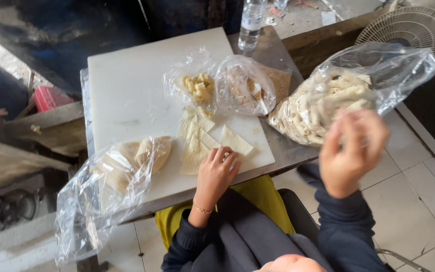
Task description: The person fills small pastry wrappers with a paste and a dry ingredient by hand, folding them into triangles and placing them into a plastic bag.
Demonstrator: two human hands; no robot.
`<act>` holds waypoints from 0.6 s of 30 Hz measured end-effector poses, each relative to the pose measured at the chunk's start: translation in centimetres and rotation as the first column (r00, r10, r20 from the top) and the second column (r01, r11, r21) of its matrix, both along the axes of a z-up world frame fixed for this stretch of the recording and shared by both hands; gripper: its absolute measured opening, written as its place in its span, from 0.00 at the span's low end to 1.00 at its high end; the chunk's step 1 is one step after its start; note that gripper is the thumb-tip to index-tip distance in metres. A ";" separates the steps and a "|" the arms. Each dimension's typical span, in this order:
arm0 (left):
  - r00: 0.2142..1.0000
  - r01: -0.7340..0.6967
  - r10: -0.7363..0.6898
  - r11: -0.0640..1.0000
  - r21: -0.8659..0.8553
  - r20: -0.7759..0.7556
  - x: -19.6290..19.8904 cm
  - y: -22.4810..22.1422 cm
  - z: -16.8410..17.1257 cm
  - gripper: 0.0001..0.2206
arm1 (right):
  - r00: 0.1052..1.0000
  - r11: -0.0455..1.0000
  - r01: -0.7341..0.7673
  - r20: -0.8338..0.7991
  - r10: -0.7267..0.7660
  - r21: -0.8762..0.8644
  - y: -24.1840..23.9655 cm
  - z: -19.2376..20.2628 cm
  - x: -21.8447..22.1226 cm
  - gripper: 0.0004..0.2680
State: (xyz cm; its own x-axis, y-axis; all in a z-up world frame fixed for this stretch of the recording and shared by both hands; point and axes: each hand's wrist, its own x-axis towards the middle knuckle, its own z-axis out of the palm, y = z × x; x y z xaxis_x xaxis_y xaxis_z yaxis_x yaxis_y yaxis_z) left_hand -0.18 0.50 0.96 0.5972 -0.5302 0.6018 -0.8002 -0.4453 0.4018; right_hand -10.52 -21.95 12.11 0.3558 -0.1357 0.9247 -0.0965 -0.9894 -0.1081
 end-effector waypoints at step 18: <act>0.991 0.134 -0.133 0.991 -0.025 0.016 -0.3 0.0 0.7 0.05 | 0.930 0.999 -0.035 -0.368 0.021 -0.032 1.6 -7.2 10.4 0.10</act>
State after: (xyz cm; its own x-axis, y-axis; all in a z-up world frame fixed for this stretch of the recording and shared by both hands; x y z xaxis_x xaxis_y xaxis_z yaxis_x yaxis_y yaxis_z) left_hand -0.52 0.50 1.65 0.5133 -0.5888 0.6243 -0.8576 -0.3238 0.3997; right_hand -0.11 -20.32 4.87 0.6749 -0.0888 0.7326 -0.0947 -0.9949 -0.0334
